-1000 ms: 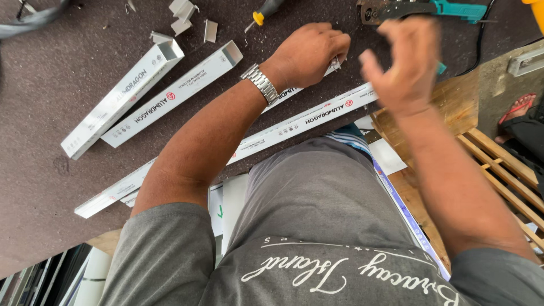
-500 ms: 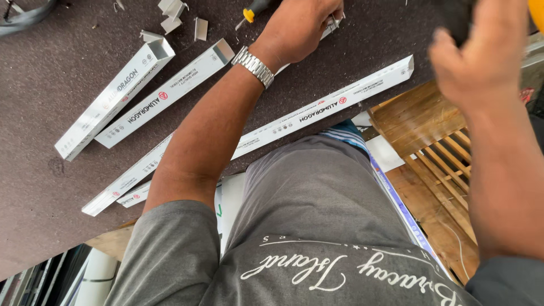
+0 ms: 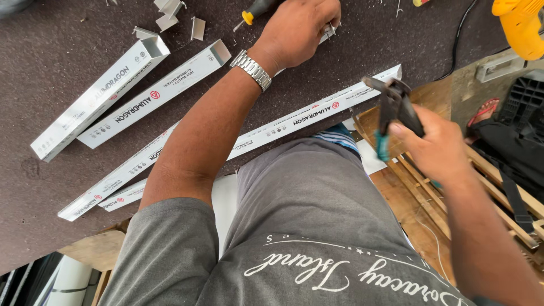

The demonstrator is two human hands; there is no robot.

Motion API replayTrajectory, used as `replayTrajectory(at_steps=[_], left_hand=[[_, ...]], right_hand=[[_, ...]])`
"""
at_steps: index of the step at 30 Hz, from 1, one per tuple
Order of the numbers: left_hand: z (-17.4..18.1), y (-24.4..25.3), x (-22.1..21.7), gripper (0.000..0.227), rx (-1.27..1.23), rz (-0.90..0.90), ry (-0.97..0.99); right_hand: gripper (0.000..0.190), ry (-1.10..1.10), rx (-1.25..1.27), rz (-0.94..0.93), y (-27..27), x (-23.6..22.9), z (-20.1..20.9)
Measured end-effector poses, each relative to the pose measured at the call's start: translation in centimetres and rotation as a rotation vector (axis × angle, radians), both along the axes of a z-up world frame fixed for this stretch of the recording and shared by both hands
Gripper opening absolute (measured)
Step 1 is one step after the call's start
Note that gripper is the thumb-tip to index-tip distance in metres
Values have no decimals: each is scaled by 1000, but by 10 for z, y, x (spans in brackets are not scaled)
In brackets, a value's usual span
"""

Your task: The person assembles aluminum profiles by drilling holes and inserting screws. They use a yellow power drill to secure the metal pieces together and a rivet gun to fasten additional components. The person also uses pliers to adjust parts of the assembly.

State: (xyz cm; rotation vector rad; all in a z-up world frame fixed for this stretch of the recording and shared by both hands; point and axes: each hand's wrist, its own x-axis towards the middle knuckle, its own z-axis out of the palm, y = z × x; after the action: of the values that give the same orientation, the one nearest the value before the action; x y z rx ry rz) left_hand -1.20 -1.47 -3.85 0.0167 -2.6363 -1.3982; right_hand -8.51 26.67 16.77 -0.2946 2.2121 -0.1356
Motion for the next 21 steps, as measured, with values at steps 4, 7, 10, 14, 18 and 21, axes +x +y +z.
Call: replayTrajectory(at_steps=[4, 7, 10, 14, 18, 21], left_hand=[[2, -3, 0, 10, 36, -23, -1], [1, -5, 1, 10, 63, -44, -4], [0, -6, 3, 11, 38, -37, 63], [-2, -7, 4, 12, 47, -27, 48], [-3, -6, 2, 13, 49, -40, 12], [-3, -4, 1, 14, 15, -29, -11]], right_hand=[[31, 111, -223, -32, -36, 19, -26], [31, 175, -285, 20, -58, 22, -31], [32, 227, -359, 90, -72, 23, -32], [33, 245, -307, 160, -81, 24, -34], [33, 276, -327, 194, -85, 25, -33], [34, 292, -285, 220, -86, 26, -30]])
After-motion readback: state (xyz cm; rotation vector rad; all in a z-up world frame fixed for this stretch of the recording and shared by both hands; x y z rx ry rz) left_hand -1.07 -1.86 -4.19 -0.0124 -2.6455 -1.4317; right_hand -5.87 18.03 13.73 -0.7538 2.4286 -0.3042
